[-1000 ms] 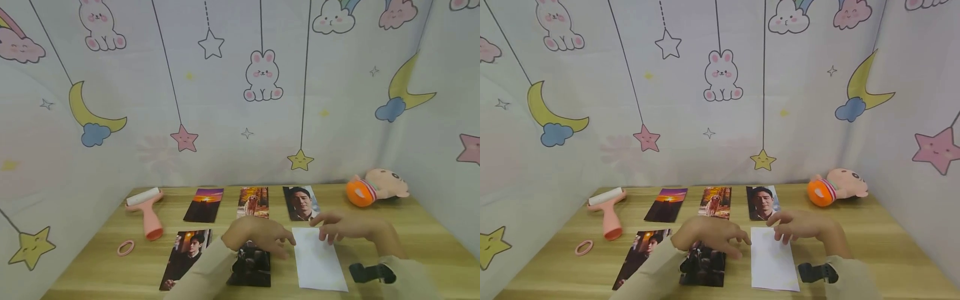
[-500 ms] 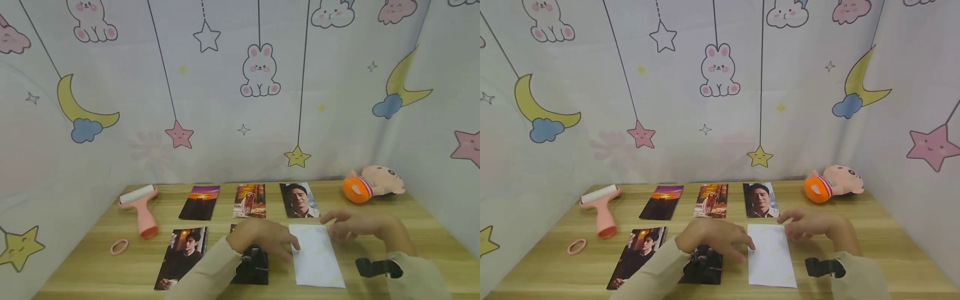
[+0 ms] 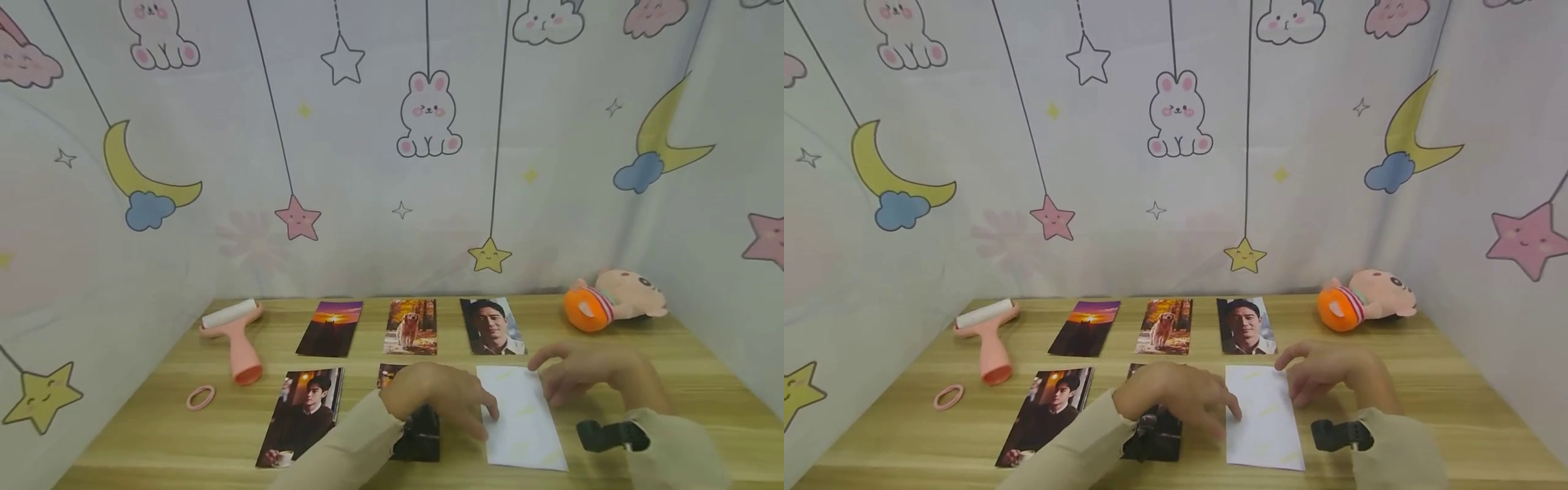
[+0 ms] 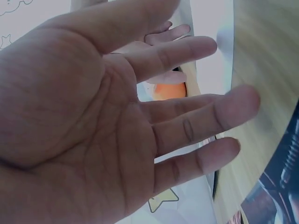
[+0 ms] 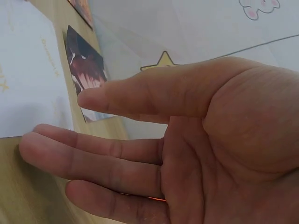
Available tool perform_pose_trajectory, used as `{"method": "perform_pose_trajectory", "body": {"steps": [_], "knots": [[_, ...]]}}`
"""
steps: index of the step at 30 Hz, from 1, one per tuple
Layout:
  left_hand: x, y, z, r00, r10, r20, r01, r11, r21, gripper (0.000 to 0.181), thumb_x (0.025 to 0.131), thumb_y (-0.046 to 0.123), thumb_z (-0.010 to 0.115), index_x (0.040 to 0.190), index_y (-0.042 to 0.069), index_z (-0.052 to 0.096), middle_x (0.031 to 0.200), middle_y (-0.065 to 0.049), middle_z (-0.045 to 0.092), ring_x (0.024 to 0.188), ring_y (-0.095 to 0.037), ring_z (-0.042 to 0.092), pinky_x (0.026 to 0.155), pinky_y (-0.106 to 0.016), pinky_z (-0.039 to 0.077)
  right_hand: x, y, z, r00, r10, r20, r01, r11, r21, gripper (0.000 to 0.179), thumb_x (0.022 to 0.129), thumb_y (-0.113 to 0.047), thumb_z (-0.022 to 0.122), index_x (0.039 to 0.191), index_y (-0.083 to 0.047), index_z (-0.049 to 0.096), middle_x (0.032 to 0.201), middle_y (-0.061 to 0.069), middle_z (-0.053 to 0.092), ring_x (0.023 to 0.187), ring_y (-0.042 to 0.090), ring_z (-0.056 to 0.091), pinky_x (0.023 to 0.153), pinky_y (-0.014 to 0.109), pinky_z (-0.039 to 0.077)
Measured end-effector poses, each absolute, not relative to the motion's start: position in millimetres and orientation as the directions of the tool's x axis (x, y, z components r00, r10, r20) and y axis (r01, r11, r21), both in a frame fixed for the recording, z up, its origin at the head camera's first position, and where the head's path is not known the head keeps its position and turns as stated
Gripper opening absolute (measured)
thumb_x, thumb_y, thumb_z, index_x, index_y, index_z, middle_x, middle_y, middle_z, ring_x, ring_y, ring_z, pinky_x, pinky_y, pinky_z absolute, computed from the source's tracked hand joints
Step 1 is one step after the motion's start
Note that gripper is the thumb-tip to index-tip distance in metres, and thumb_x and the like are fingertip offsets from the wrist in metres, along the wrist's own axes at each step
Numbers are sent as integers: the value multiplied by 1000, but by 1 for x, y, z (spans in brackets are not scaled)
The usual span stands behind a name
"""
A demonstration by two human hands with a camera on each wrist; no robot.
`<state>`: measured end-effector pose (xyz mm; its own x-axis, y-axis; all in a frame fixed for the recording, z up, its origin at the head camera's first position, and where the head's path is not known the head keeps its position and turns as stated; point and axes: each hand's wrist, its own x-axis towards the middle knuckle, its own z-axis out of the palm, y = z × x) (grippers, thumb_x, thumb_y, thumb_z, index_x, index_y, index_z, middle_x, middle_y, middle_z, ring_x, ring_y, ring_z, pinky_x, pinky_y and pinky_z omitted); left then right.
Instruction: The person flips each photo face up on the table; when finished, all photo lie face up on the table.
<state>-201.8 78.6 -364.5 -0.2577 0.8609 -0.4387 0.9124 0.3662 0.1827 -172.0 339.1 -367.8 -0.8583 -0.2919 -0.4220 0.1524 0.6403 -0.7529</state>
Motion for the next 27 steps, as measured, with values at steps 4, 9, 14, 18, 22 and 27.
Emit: {"method": "perform_pose_trajectory", "body": {"steps": [4,9,14,18,22,27], "knots": [[-198,78,-364,-295,841,-454,889,416,194,43,96,38,66,135,23,60,126,3,64,115,-3,56,98,-17,40,-171,339,-368,-862,-300,-409,153,616,-772,43,90,-8,67,131,0,57,88,12,72,83,27,71,81,39,56],[-196,77,-364,-297,839,-455,885,421,198,52,94,40,69,143,32,53,121,5,65,102,-3,56,91,-18,43,-168,344,-367,-846,-371,-383,116,574,-811,42,91,-9,69,130,1,58,96,12,73,90,28,70,83,39,57],[-190,79,-363,-278,826,-490,896,407,178,66,91,45,70,151,41,42,127,3,63,100,-5,56,90,-20,44,-171,341,-368,-826,-436,-357,74,545,-835,37,92,-10,68,127,2,61,101,12,72,94,27,70,86,41,56],[-190,80,-363,-216,827,-520,884,391,255,79,91,43,71,157,42,27,146,1,50,117,-6,50,102,-20,37,-173,340,-373,-822,-444,-356,82,526,-846,36,92,-11,70,126,0,62,105,11,71,97,27,70,87,41,55],[-191,80,-364,-126,822,-556,875,356,328,85,92,38,71,159,42,19,149,1,44,122,-5,43,108,-19,27,-172,341,-376,-822,-444,-356,90,516,-852,39,92,-10,69,128,-1,61,105,13,72,97,29,70,87,42,55],[-188,82,-364,-136,808,-573,890,354,288,89,91,41,72,159,46,15,150,0,42,123,-7,40,108,-21,27,-174,342,-375,-822,-451,-348,84,508,-857,41,92,-10,68,131,-2,59,106,14,72,99,29,70,88,43,55]]}}
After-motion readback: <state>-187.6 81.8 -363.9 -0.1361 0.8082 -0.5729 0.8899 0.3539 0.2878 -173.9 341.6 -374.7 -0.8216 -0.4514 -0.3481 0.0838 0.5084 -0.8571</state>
